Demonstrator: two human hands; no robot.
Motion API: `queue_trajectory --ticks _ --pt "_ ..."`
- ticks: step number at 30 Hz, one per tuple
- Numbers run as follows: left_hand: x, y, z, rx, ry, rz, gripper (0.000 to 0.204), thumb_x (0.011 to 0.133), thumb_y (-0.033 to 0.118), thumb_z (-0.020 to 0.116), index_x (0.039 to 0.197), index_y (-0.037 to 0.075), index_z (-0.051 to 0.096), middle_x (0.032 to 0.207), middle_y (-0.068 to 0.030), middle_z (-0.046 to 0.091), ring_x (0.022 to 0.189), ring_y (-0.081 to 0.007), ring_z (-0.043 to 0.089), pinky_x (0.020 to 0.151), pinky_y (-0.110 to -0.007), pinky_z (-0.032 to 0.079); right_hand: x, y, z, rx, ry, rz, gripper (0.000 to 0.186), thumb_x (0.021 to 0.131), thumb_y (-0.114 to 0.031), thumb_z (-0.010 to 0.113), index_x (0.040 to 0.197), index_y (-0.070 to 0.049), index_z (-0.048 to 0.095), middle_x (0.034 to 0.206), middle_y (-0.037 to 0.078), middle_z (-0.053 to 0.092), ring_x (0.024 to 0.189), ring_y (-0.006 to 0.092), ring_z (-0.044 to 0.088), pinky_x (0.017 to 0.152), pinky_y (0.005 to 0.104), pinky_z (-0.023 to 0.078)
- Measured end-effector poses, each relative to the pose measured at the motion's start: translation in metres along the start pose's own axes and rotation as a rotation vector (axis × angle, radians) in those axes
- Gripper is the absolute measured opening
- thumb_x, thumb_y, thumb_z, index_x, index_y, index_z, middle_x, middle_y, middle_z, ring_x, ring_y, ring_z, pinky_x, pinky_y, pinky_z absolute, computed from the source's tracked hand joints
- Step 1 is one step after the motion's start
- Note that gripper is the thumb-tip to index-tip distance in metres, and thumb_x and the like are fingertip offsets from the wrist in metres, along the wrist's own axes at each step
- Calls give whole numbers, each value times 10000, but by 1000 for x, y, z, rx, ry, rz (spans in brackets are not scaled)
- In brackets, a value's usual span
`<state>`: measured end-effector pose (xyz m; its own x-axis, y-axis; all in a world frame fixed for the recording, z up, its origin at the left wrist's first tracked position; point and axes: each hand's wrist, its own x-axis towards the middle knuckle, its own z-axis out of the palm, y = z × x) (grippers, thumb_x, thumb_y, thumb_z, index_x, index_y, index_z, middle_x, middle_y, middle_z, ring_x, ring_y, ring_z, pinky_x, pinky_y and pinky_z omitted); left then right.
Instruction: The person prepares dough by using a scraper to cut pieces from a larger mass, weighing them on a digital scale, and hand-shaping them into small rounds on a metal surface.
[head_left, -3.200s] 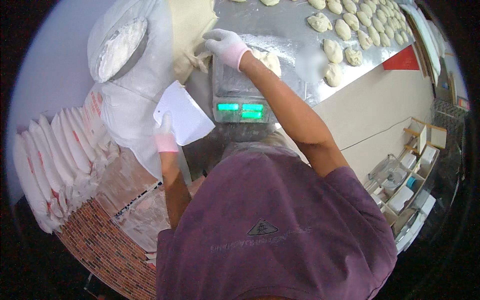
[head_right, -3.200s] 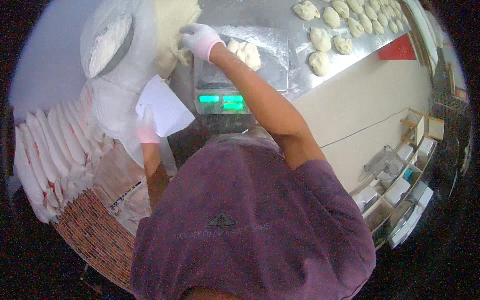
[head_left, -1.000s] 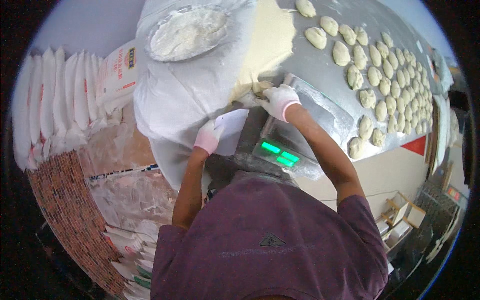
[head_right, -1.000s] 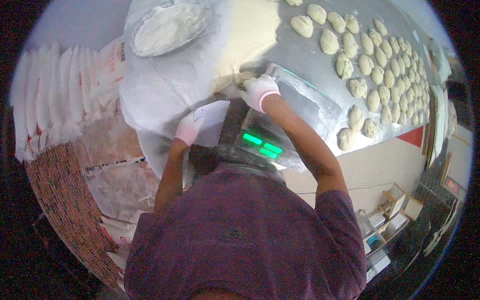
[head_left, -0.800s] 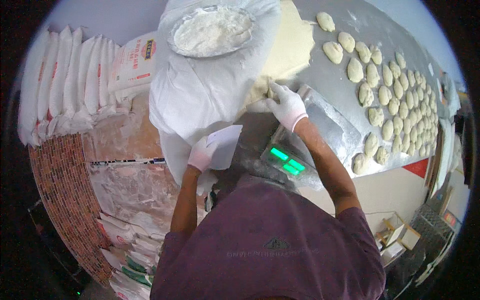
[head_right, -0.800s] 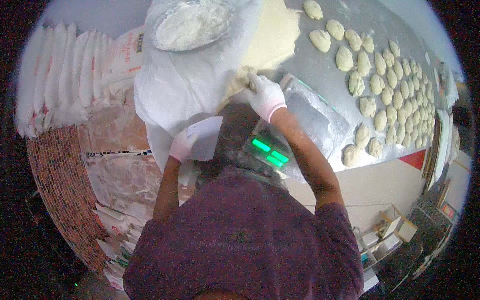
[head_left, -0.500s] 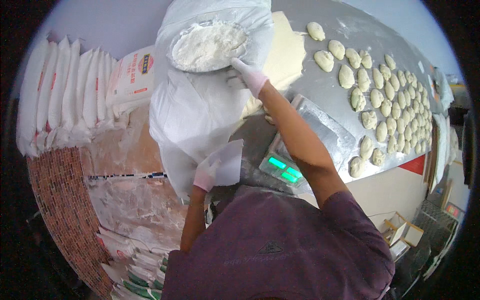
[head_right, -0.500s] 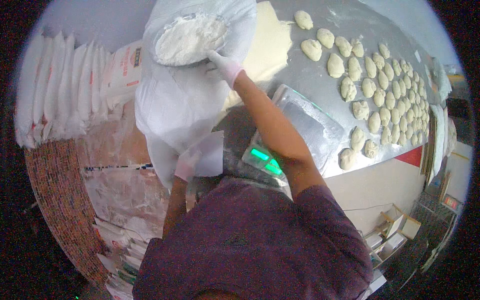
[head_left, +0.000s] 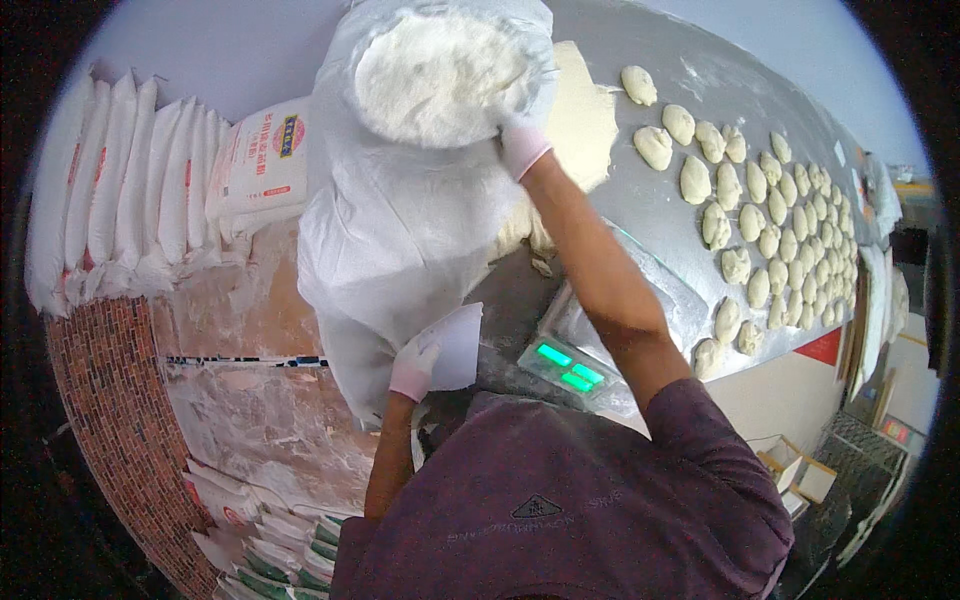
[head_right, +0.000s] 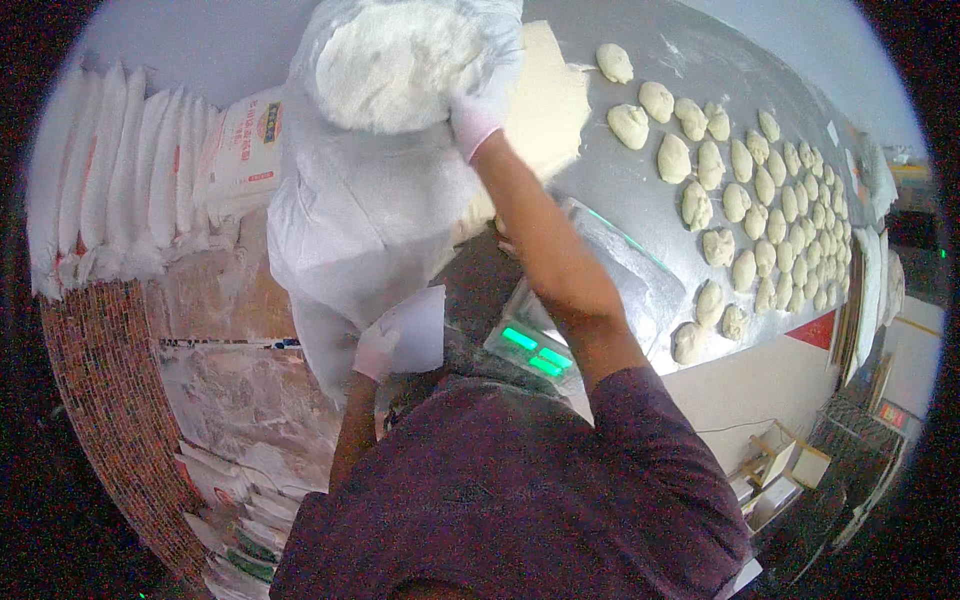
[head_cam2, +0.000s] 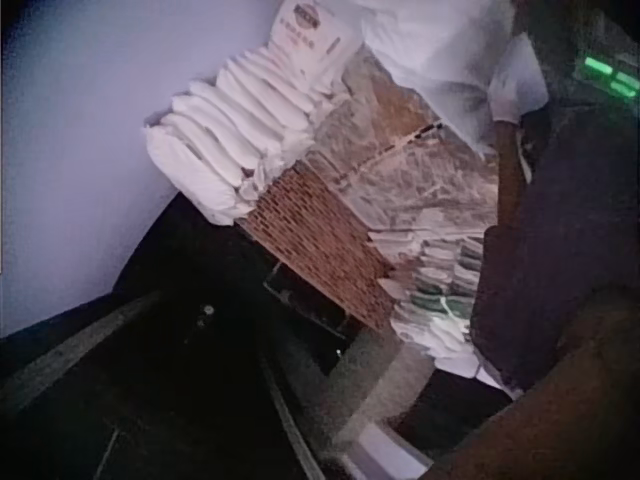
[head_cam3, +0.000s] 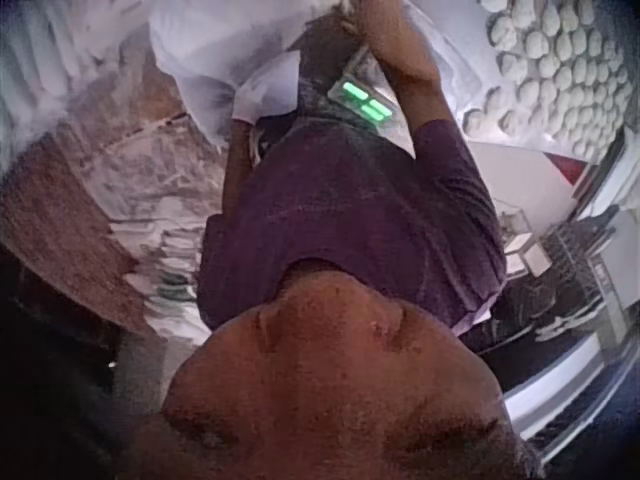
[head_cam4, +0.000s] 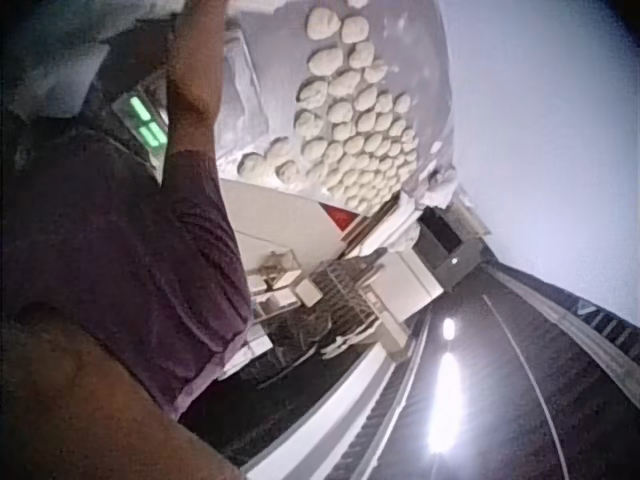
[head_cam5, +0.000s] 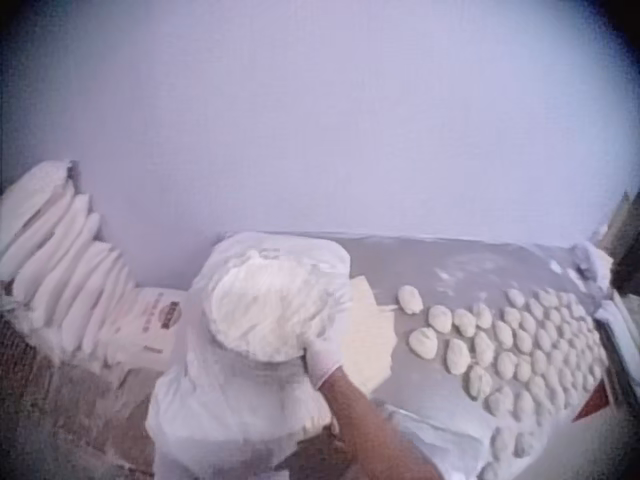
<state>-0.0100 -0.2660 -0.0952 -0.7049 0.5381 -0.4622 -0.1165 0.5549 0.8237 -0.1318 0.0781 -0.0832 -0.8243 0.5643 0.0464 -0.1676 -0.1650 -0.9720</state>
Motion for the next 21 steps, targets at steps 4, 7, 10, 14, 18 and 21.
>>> queue_trajectory --ticks 4,7,10,14,18,21 --pt "-3 -35 8 41 92 20 330 820 216 527 1020 -37 596 1013 -215 608 965 -336 571 840 -374 431 79 19 -25 240 117 109 378 794 -69 567 1161 -52 479 985 82 573 885 203 567 746 324 500" --pt "5 -27 4 379 135 62 292 831 218 528 972 -23 615 978 -203 610 943 -337 570 823 -395 434 128 51 -76 17 232 167 418 788 -76 583 1184 -63 449 960 89 578 868 213 581 730 353 523" --pt "4 -27 -11 634 382 125 246 840 218 533 943 19 634 901 -174 611 894 -339 571 792 -439 440 104 38 -57 -29 209 382 467 787 -97 597 1210 -62 401 976 115 567 823 238 600 660 383 564" --pt "59 -54 -76 896 521 516 229 849 213 513 968 56 629 972 -155 600 922 -351 543 863 -463 401 99 35 -77 21 87 239 450 800 -164 620 1200 -94 425 996 126 562 828 245 597 637 370 566" --pt "112 81 -125 1013 523 526 310 866 298 466 895 29 617 1013 -174 562 982 -359 492 900 -478 343 60 6 -51 93 95 389 415 833 -243 594 1196 -82 475 1038 104 573 888 224 579 704 330 516" --pt "161 97 -139 1132 532 704 315 858 304 470 859 20 607 1012 -172 558 977 -349 495 889 -456 351 27 -10 -48 61 61 355 403 851 -261 573 1189 -53 502 1056 97 584 883 213 578 745 331 484"
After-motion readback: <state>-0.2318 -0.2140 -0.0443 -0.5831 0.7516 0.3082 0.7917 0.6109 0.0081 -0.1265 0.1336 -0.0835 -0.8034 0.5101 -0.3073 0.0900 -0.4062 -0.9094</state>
